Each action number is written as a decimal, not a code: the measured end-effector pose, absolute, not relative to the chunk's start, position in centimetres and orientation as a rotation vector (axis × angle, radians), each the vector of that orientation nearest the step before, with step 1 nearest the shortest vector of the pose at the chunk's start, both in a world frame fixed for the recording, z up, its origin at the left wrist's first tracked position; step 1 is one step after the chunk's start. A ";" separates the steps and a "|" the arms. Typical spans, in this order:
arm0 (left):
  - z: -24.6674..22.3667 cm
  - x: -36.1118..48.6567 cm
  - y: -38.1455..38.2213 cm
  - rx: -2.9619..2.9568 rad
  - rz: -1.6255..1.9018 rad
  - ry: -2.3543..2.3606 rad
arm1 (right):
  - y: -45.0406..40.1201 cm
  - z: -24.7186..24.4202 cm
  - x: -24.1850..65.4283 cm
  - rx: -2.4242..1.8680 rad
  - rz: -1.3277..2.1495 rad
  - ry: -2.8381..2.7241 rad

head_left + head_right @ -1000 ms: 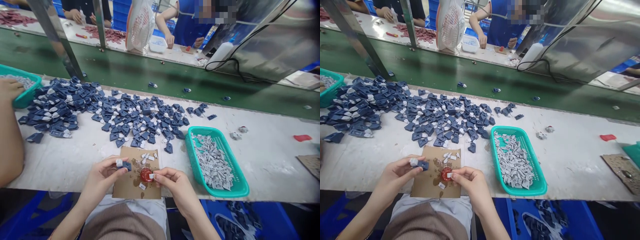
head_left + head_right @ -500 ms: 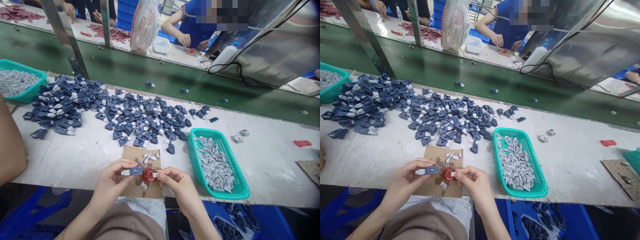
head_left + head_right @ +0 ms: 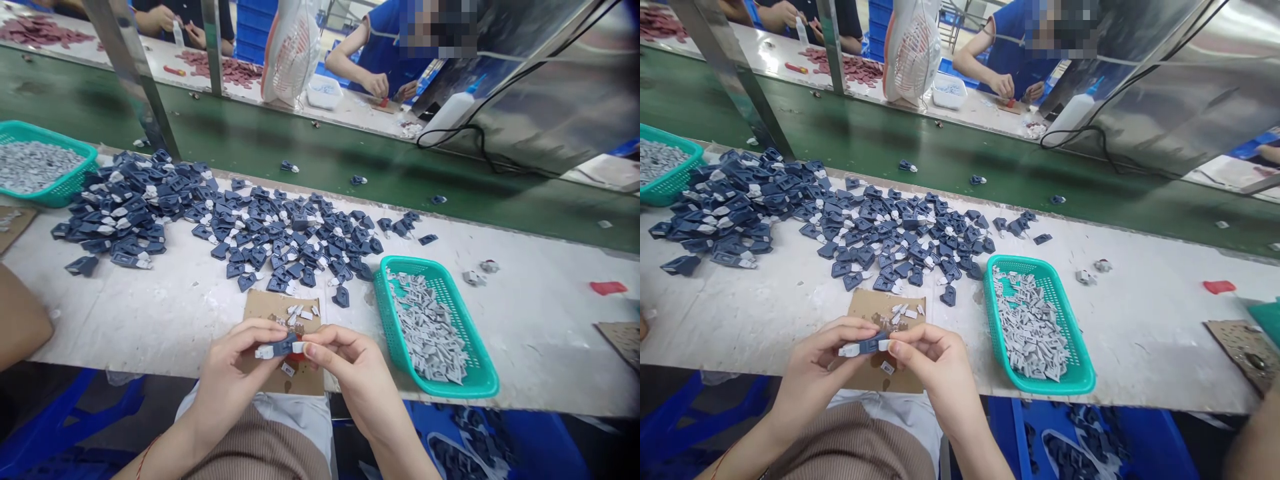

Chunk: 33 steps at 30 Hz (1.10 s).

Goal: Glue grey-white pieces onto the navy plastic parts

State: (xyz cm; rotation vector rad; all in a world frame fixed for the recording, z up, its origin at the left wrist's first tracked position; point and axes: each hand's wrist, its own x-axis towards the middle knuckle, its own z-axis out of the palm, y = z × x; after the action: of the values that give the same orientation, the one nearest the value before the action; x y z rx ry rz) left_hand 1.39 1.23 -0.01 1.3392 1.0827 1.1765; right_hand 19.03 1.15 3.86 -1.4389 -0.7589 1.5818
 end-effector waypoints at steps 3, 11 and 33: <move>0.2 1.4 1.1 1.357 1.185 1.076 | 1.2 3.8 18.8 -1.461 1.591 -0.767; -0.1 1.2 0.7 1.465 1.228 1.104 | 1.0 3.4 18.1 -1.463 1.602 -0.782; 1.7 1.5 1.2 1.528 1.328 0.992 | 0.6 3.9 16.4 -1.252 1.764 -0.872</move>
State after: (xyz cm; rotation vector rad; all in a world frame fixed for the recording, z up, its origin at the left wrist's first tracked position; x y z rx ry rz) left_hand 1.49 1.19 1.74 1.5284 0.9917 1.3281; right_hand 16.44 0.59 3.93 -1.2516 -0.8719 1.7639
